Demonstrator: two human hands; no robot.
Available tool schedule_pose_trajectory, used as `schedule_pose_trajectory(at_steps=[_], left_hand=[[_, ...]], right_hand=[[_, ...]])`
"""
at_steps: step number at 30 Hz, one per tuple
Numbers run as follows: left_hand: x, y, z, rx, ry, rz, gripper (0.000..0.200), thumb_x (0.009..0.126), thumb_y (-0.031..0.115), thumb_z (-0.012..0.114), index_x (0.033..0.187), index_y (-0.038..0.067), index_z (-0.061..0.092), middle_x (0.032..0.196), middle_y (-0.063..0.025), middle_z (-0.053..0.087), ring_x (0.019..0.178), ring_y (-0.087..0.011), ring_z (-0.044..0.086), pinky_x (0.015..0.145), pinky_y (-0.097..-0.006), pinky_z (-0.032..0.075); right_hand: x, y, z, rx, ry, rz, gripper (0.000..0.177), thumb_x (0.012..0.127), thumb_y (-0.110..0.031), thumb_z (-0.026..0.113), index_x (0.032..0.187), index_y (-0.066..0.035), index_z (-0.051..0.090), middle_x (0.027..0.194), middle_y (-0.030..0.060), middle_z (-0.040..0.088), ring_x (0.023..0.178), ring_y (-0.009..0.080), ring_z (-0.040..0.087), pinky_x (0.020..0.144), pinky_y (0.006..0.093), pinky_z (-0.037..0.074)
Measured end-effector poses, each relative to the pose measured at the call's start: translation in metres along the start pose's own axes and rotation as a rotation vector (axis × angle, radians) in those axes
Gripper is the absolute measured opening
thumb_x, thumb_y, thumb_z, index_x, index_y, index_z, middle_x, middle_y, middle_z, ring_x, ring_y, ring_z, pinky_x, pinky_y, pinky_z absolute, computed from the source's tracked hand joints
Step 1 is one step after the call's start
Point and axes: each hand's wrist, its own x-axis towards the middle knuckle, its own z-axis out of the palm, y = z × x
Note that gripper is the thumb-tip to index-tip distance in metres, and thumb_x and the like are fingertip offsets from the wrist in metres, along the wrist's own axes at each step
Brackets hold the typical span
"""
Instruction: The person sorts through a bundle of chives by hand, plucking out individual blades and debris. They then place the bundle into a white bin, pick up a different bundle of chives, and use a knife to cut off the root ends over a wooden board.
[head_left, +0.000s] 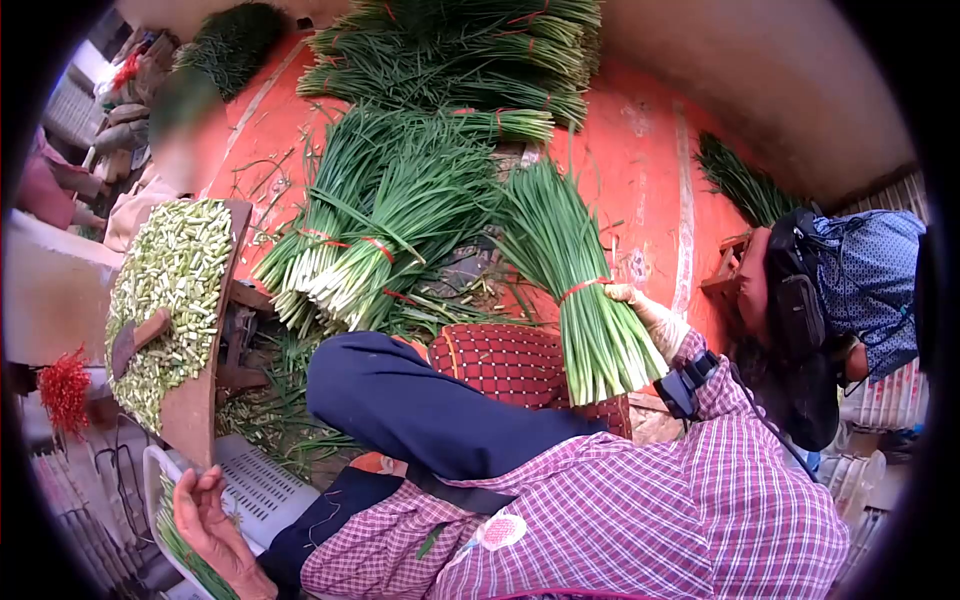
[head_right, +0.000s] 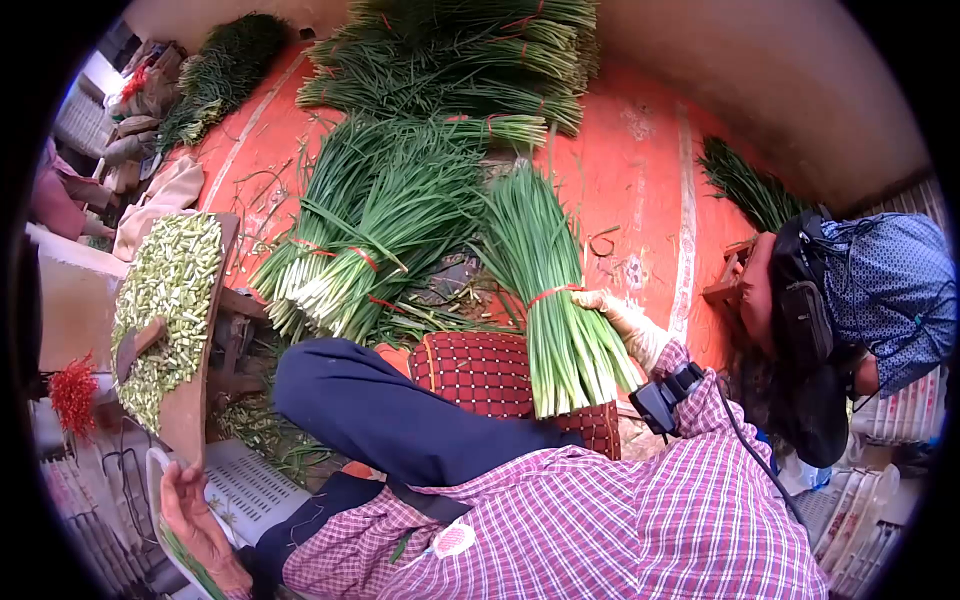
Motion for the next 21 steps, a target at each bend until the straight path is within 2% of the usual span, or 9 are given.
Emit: schedule_pose_trajectory(at_steps=[5, 9, 11, 13, 14, 15, 17, 19, 21], left_hand=[[-0.013, 0.035, 0.105, -0.156, -0.734, -0.174, 0.058, 0.095, 0.043, 0.056, 0.112, -0.012, 0.061, 0.103, -0.0259, 0.067, 0.097, -0.028, 0.067, 0.091, -0.0373, 0.052], [-0.012, 0.05, 0.145, -0.143, -0.867, -0.205, 0.082, 0.091, 0.063, 0.049, 0.128, -0.009, 0.05, 0.114, -0.0206, 0.064, 0.113, -0.0273, 0.061, 0.1, -0.0377, 0.046], [-0.004, 0.065, 0.14, -0.226, -0.812, -0.19, 0.082, 0.087, 0.063, 0.056, 0.133, -0.004, 0.048, 0.117, -0.0159, 0.064, 0.114, -0.0234, 0.059, 0.102, -0.0366, 0.044], [-0.017, 0.105, 0.14, -0.445, -0.473, -0.109, 0.068, 0.087, 0.049, 0.066, 0.129, -0.002, 0.052, 0.117, -0.01, 0.065, 0.107, -0.0195, 0.062, 0.096, -0.0344, 0.048], [-0.007, 0.104, 0.117, -0.592, -0.46, -0.249, 0.058, 0.085, 0.041, 0.072, 0.124, 0.001, 0.056, 0.113, -0.0094, 0.066, 0.103, -0.0197, 0.064, 0.091, -0.0349, 0.052], [-0.013, 0.113, 0.102, -0.66, -0.447, -0.31, 0.053, 0.086, 0.036, 0.073, 0.122, 0.002, 0.056, 0.11, -0.0092, 0.066, 0.099, -0.0192, 0.065, 0.087, -0.0355, 0.055], [-0.029, 0.107, 0.054, -0.637, -0.326, -0.386, 0.052, 0.085, 0.029, 0.073, 0.125, 0.001, 0.054, 0.112, -0.0095, 0.065, 0.1, -0.0192, 0.064, 0.088, -0.0358, 0.055], [-0.069, 0.1, 0.017, -0.492, -0.142, -0.276, 0.052, 0.085, 0.025, 0.072, 0.126, 0.0, 0.052, 0.113, -0.0098, 0.064, 0.101, -0.0196, 0.064, 0.088, -0.0357, 0.054], [-0.114, 0.101, -0.006, -0.337, 0.033, -0.217, 0.054, 0.084, 0.021, 0.072, 0.128, -0.001, 0.051, 0.115, -0.0101, 0.063, 0.101, -0.0201, 0.064, 0.089, -0.0355, 0.054]], right_hand=[[-0.039, 0.003, 0.082, 0.063, -0.382, -0.167, 0.053, 0.083, -0.035, 0.069, 0.122, -0.001, 0.057, 0.109, 0.0154, 0.068, 0.093, 0.0242, 0.068, 0.087, 0.0406, 0.055], [-0.028, 0.014, 0.172, -0.118, -0.793, -0.255, 0.046, 0.082, -0.032, 0.066, 0.114, 0.0, 0.062, 0.106, 0.0132, 0.068, 0.089, 0.0208, 0.068, 0.084, 0.0373, 0.054], [-0.005, 0.035, 0.212, -0.15, -1.096, -0.156, 0.038, 0.08, -0.026, 0.067, 0.108, 0.0, 0.065, 0.103, 0.0099, 0.068, 0.091, 0.0182, 0.066, 0.086, 0.0347, 0.052], [0.001, 0.079, 0.258, -0.212, -1.15, -0.174, 0.03, 0.078, -0.021, 0.068, 0.1, -0.001, 0.067, 0.093, 0.0042, 0.066, 0.087, 0.014, 0.062, 0.084, 0.0312, 0.049], [-0.006, 0.101, 0.276, -0.314, -1.189, -0.155, 0.036, 0.079, -0.02, 0.07, 0.108, -0.002, 0.063, 0.09, -0.0006, 0.061, 0.081, 0.0101, 0.056, 0.078, 0.0292, 0.046], [-0.022, 0.121, 0.295, -0.365, -1.212, -0.144, 0.057, 0.081, -0.028, 0.074, 0.126, -0.003, 0.052, 0.101, 0.0001, 0.059, 0.077, 0.0082, 0.052, 0.075, 0.028, 0.045], [-0.046, 0.123, 0.315, -0.931, -1.243, -0.184, 0.08, 0.08, -0.038, 0.077, 0.141, -0.005, 0.036, 0.117, 0.0024, 0.057, 0.084, 0.0086, 0.053, 0.074, 0.026, 0.045], [-0.032, 0.157, 0.322, -0.81, -1.435, -0.342, 0.093, 0.081, -0.037, 0.078, 0.149, -0.006, 0.023, 0.129, 0.0058, 0.054, 0.097, 0.0115, 0.056, 0.075, 0.0252, 0.047], [-0.036, 0.157, 0.337, -0.895, -1.358, -0.022, 0.096, 0.081, -0.036, 0.078, 0.15, -0.003, 0.02, 0.133, 0.0086, 0.052, 0.101, 0.0138, 0.056, 0.083, 0.0271, 0.047]])
